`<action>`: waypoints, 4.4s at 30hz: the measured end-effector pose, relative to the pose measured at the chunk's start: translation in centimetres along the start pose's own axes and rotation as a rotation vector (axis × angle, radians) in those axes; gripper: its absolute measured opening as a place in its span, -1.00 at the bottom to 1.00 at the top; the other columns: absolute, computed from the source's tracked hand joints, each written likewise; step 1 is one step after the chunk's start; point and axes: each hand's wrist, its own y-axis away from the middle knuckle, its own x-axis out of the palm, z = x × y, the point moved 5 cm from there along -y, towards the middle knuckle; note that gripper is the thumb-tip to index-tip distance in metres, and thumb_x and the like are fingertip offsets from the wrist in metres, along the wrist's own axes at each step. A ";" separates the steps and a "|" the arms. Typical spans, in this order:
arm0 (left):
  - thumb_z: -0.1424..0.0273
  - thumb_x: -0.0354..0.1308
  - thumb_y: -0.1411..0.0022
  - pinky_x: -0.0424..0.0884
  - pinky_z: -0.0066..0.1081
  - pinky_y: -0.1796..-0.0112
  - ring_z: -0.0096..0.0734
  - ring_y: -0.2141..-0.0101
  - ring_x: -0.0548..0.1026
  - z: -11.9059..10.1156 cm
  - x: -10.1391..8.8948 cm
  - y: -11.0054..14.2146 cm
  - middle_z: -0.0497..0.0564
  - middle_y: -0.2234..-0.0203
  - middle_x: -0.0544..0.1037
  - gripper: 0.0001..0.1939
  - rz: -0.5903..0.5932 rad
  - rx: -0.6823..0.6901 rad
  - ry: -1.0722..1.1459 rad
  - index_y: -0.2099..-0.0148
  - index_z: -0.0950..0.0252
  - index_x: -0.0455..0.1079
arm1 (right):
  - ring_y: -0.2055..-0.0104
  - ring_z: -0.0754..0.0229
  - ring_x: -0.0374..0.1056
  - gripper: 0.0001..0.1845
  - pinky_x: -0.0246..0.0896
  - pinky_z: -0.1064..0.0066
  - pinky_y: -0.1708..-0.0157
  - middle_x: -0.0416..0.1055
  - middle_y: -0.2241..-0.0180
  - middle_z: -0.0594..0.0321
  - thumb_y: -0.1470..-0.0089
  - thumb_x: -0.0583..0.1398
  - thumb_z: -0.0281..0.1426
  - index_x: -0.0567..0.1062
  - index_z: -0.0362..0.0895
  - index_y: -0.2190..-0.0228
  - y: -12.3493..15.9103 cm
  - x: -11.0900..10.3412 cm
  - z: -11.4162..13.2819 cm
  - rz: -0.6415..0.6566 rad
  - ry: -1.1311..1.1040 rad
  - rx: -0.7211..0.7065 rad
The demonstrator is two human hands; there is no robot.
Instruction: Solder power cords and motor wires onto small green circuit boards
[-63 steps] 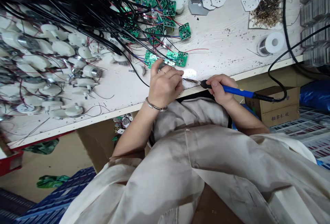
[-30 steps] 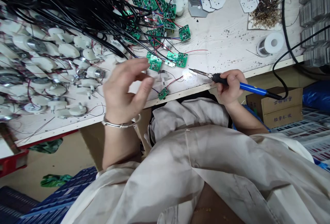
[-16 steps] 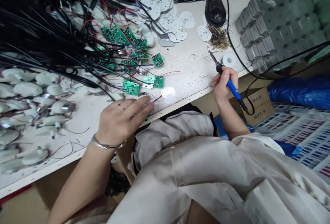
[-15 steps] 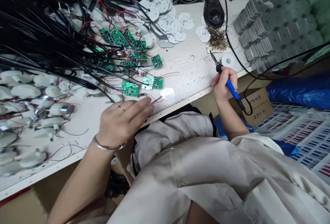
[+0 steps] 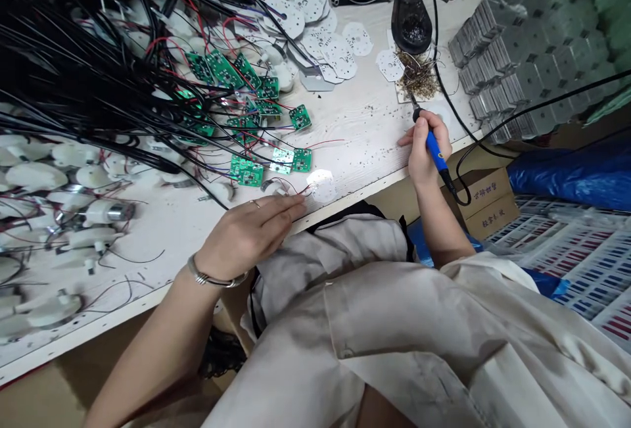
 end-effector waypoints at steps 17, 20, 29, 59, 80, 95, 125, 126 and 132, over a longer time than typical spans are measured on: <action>0.63 0.01 -0.40 0.46 -0.30 0.22 -0.24 0.23 0.50 -0.2 0.1 -0.9 0.17 0.09 0.62 -0.73 0.099 0.129 -0.425 0.14 0.42 0.55 | 0.57 0.42 0.41 -0.50 0.42 0.47 0.45 0.50 0.44 0.41 -0.21 0.16 0.10 0.52 -0.04 0.12 -0.4 0.1 -0.2 0.041 -0.031 0.093; 0.63 0.02 -0.39 0.41 -0.28 0.30 -0.25 0.30 0.47 0.0 0.4 -1.5 0.16 0.13 0.60 -0.76 0.116 0.075 -0.431 0.13 0.43 0.54 | 0.58 0.41 0.42 -0.48 0.41 0.49 0.48 0.45 0.50 0.46 -0.18 0.17 0.12 0.51 -0.05 0.12 -0.5 -0.1 -0.1 0.022 -0.072 0.109; 0.43 0.00 -0.49 0.42 -0.34 0.28 -0.29 0.21 0.53 1.5 -0.7 -1.1 0.10 0.11 0.62 -0.73 0.024 -0.104 -0.221 0.05 0.31 0.55 | 0.46 0.30 0.53 -0.78 0.54 0.34 0.33 0.50 0.43 0.44 -0.29 0.20 -0.17 0.48 0.05 0.08 4.8 -0.2 5.3 0.081 -0.293 -0.022; 0.29 -0.05 -0.49 0.39 -0.06 -0.03 -0.31 0.26 0.49 3.0 2.6 -3.1 -0.07 0.44 0.48 -0.67 0.120 -0.356 -0.023 0.32 0.18 0.42 | 0.23 0.19 0.56 -0.66 0.54 0.31 0.22 0.62 0.28 0.27 -0.28 0.16 -0.36 0.41 0.08 -0.08 9.8 3.4 8.5 0.465 -0.103 -0.496; 0.44 0.10 -0.32 0.39 -0.05 -0.01 -0.26 0.16 0.62 2.3 5.2 -2.0 -0.05 0.19 0.70 -0.83 -0.132 -0.511 0.058 0.33 0.21 0.47 | 0.65 0.30 0.30 -0.53 0.33 0.37 0.58 0.39 0.59 0.39 -0.28 0.06 0.04 0.55 0.00 0.37 9.2 1.2 5.2 0.429 -0.249 0.042; 0.44 0.10 -0.31 0.40 -0.08 0.01 -0.25 0.13 0.61 2.4 5.3 -2.0 -0.04 0.17 0.69 -0.84 -0.117 -0.516 0.087 0.33 0.22 0.46 | 0.42 0.24 0.52 -0.53 0.48 0.37 0.36 0.55 0.49 0.34 -0.26 0.11 0.04 0.60 -0.02 0.38 8.9 2.4 5.3 0.560 -0.233 0.042; 0.36 0.11 -0.40 0.36 -0.02 -0.08 -0.18 0.08 0.54 0.8 4.4 -1.4 0.05 0.05 0.64 -0.81 -0.088 -0.491 -0.144 0.01 0.22 0.49 | 0.64 0.34 0.31 -0.81 0.39 0.39 0.51 0.28 0.57 0.49 -0.33 0.09 -0.16 0.43 0.14 0.09 6.6 1.7 6.3 0.189 -0.507 -0.044; 0.36 0.11 -0.41 0.35 -0.02 -0.10 -0.20 0.10 0.53 0.4 4.3 -1.3 0.05 0.07 0.64 -0.81 -0.092 -0.486 -0.198 0.00 0.22 0.48 | 0.57 0.31 0.40 -0.79 0.43 0.36 0.48 0.36 0.50 0.47 -0.31 0.11 -0.17 0.43 0.16 0.05 6.1 1.3 6.5 0.172 -0.488 -0.059; 0.46 0.00 -0.50 0.43 -0.15 0.05 -0.33 0.35 0.45 -0.6 3.0 1.4 -0.06 0.41 0.57 -0.76 -0.027 -0.333 -0.378 0.15 0.19 0.49 | 0.33 0.17 0.60 -0.74 0.58 0.10 0.19 0.54 0.23 0.35 -0.36 0.06 -0.19 0.37 0.19 -0.05 3.0 0.7 6.8 0.185 -0.226 -0.139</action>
